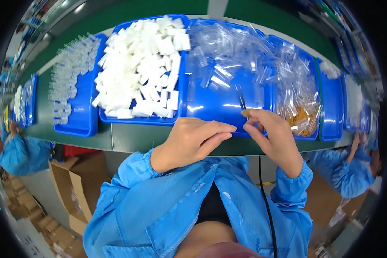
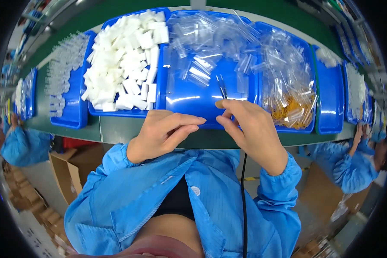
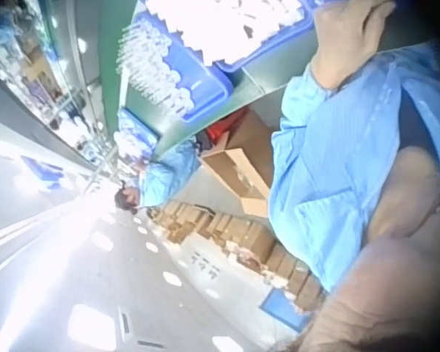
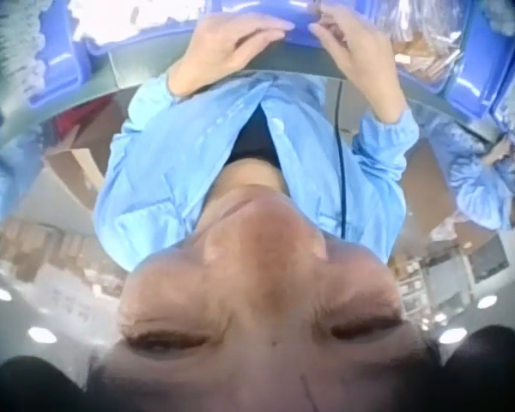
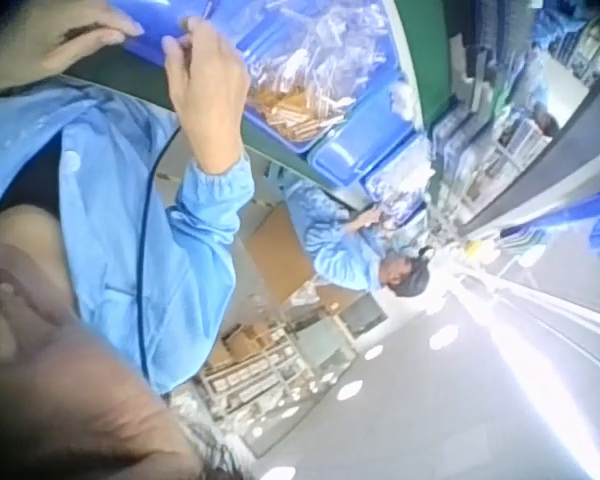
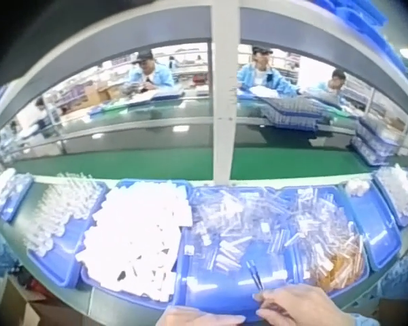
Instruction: The person assembles parts by fitting plastic components and foam blocks together by hand, fastens the bundle with a rubber band, and aligns the pins with tweezers before placing the assembly onto a tray.
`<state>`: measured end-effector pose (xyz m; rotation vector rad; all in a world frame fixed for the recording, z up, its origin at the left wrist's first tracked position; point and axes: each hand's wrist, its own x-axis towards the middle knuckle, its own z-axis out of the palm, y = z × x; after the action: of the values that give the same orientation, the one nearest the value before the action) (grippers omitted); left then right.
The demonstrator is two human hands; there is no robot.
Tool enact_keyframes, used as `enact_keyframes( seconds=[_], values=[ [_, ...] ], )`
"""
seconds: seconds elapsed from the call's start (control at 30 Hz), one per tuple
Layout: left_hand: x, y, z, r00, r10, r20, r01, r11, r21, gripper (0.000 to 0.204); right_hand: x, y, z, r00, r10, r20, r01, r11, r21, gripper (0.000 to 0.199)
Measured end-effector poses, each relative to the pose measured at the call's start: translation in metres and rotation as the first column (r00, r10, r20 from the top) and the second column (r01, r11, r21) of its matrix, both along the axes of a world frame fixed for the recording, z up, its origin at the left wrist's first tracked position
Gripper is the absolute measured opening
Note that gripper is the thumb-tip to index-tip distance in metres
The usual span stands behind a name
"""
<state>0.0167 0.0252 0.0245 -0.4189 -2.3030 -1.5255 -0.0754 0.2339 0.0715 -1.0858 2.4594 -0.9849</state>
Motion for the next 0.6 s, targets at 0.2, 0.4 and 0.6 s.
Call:
enact_keyframes(
  seconds=[0.2,0.4,0.6],
  values=[
    [0.020,-0.059,0.016,0.984,0.179,-0.013,-0.180,0.976,-0.126,0.013,-0.012,-0.052,-0.002,0.934,0.180,-0.307,-0.141,0.979,0.146,0.020],
    [0.053,-0.123,-0.001,0.663,0.741,-0.109,-0.748,0.650,-0.131,0.029,-0.047,-0.140,-0.008,0.855,0.367,-0.366,-0.364,0.928,0.082,0.020],
    [0.068,-0.144,-0.026,0.519,0.804,-0.291,-0.849,0.447,-0.282,0.077,-0.082,-0.278,-0.027,0.749,0.272,-0.604,-0.457,0.872,-0.174,0.032]
  ],
)
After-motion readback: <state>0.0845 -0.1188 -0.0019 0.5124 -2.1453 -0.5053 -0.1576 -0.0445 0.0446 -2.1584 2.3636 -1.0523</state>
